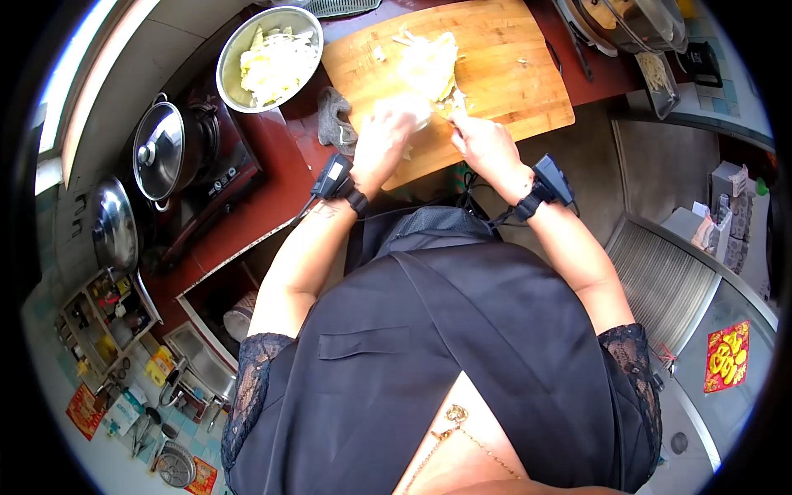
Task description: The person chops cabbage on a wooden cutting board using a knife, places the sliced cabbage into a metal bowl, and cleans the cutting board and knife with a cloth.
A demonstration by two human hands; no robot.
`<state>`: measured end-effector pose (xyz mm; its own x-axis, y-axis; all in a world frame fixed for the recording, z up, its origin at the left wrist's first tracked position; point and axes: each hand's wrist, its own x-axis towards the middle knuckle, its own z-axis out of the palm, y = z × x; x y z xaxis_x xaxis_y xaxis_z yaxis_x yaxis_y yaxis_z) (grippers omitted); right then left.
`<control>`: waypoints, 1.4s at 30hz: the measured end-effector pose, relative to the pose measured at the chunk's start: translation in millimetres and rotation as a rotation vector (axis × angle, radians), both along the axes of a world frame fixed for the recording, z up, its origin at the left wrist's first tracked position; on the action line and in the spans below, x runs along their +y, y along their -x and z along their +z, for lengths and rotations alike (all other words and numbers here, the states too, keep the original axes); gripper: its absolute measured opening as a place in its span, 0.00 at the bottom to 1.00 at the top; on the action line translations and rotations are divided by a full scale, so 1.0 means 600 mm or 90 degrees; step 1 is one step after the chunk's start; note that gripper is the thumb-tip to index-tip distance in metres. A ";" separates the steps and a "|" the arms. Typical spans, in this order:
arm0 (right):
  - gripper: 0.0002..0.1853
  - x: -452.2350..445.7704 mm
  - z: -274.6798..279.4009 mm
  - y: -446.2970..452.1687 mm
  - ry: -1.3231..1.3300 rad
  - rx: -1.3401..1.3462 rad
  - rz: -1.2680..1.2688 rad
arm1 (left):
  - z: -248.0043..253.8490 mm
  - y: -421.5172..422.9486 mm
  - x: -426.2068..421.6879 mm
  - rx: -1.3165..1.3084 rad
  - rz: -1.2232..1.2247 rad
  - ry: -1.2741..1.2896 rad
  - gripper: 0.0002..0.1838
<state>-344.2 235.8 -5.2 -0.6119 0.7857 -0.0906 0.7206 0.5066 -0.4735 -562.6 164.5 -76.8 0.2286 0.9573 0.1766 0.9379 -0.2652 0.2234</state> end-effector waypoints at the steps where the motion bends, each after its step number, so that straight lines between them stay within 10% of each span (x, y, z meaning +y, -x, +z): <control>1: 0.10 0.003 -0.001 0.006 0.011 -0.047 0.013 | 0.002 -0.003 0.000 0.008 0.006 0.005 0.22; 42: 0.13 0.023 0.010 0.013 0.051 -0.108 0.129 | -0.018 -0.001 -0.017 -0.019 0.036 -0.086 0.18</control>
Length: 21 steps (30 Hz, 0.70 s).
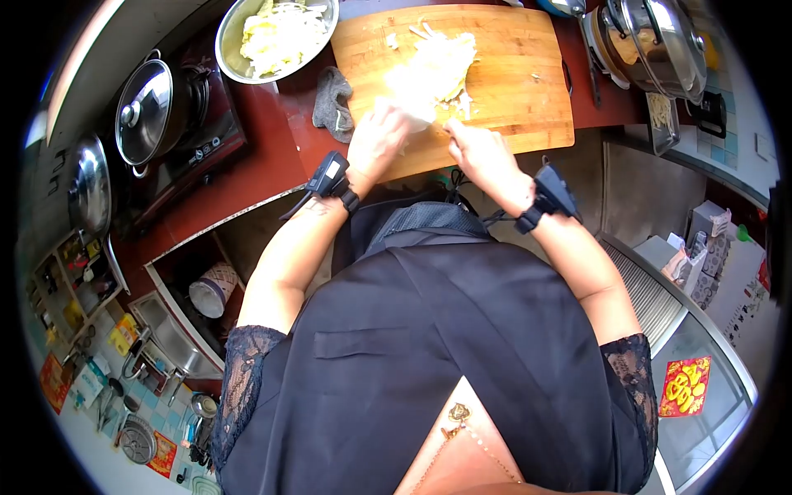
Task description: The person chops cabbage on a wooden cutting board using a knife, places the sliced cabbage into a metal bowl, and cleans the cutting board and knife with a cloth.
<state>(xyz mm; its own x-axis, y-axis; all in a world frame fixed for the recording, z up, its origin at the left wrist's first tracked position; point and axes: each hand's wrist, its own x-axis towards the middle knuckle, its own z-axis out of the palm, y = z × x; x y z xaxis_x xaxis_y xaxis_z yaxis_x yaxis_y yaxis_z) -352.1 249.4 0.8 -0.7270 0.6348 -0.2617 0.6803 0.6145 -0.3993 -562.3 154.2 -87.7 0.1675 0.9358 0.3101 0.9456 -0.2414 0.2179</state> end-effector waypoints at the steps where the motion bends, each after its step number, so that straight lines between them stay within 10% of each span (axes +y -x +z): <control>1: 0.13 -0.004 -0.007 0.008 0.010 -0.004 -0.009 | 0.001 -0.002 -0.001 -0.006 0.005 -0.001 0.18; 21: 0.14 0.001 -0.050 0.026 -0.003 0.176 -0.010 | 0.009 -0.009 -0.017 -0.056 0.003 0.049 0.20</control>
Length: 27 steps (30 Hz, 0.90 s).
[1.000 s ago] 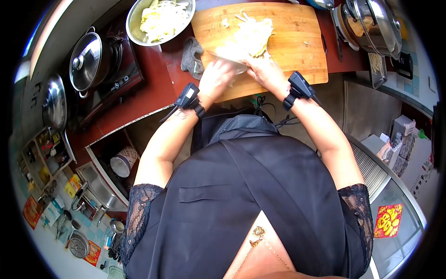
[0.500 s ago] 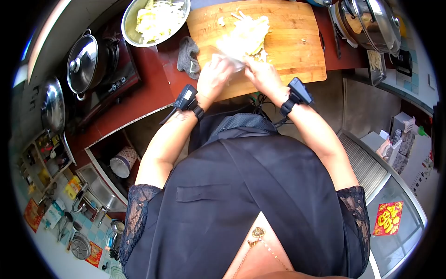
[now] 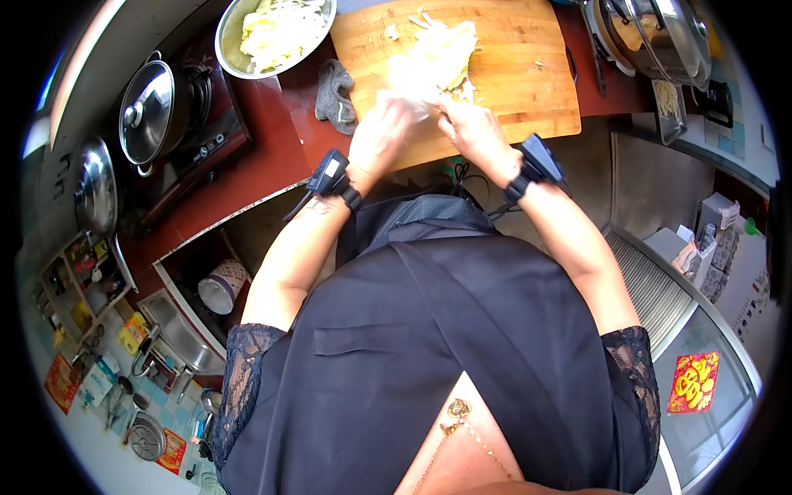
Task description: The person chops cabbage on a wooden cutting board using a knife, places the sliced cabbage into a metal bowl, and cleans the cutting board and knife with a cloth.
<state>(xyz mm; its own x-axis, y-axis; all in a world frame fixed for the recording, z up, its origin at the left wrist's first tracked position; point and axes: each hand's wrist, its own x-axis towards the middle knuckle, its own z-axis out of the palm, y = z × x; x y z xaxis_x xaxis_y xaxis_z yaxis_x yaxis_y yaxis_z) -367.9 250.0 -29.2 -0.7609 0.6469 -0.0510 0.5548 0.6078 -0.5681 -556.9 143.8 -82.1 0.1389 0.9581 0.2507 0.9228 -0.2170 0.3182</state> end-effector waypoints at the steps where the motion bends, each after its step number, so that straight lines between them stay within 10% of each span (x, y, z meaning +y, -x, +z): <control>1: 0.14 0.005 0.017 -0.005 -0.007 0.031 0.017 | 0.001 0.004 -0.001 -0.019 -0.005 -0.013 0.20; 23: 0.14 0.012 -0.054 0.012 -0.030 0.004 0.038 | -0.003 0.015 -0.007 -0.026 0.011 -0.074 0.18; 27: 0.13 -0.008 0.053 -0.011 0.047 -0.048 0.005 | -0.001 0.005 0.001 -0.011 0.042 -0.082 0.16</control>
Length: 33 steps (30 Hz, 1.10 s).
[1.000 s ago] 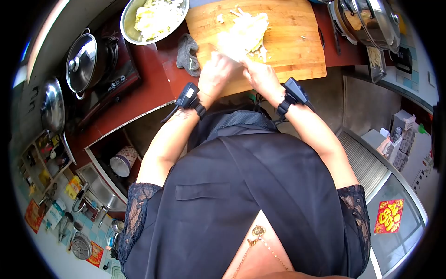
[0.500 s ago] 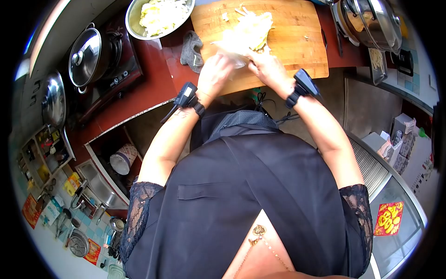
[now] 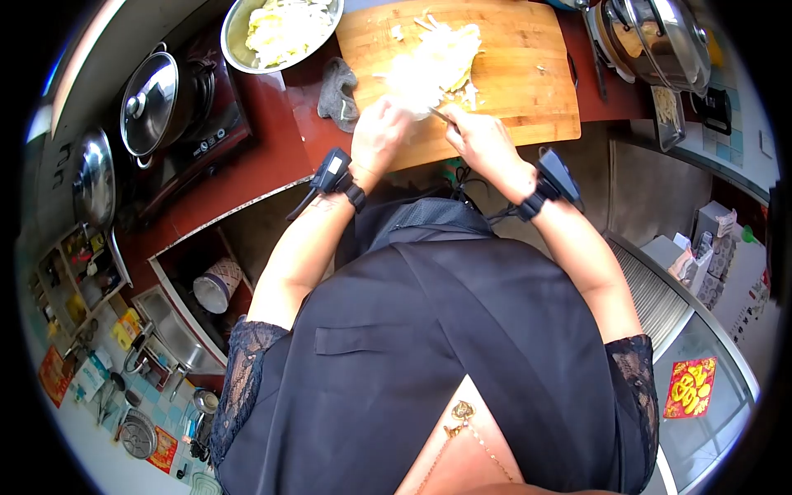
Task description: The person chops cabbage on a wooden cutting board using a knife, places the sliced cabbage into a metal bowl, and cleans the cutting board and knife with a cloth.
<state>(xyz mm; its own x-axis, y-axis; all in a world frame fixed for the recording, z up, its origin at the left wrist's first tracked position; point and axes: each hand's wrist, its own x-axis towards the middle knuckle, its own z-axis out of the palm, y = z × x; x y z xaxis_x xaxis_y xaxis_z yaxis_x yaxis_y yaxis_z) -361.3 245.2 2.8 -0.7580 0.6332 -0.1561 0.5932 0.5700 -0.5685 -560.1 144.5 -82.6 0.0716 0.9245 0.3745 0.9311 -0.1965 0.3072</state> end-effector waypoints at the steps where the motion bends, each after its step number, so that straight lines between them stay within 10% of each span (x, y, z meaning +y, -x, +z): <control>1: 0.13 -0.009 0.015 -0.005 0.007 -0.045 -0.012 | -0.003 -0.006 -0.005 0.005 0.010 0.005 0.16; 33: 0.12 0.006 -0.065 0.029 -0.042 0.014 -0.026 | -0.013 0.002 -0.017 -0.004 0.038 0.003 0.17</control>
<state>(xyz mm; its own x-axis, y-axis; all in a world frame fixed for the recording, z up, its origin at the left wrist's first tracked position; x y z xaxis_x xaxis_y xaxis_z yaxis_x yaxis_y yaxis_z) -378.8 248.6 -36.4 -0.7340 0.6722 -0.0969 0.6046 0.5817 -0.5442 -561.3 134.4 -90.5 0.0137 0.9287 0.3707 0.9395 -0.1388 0.3131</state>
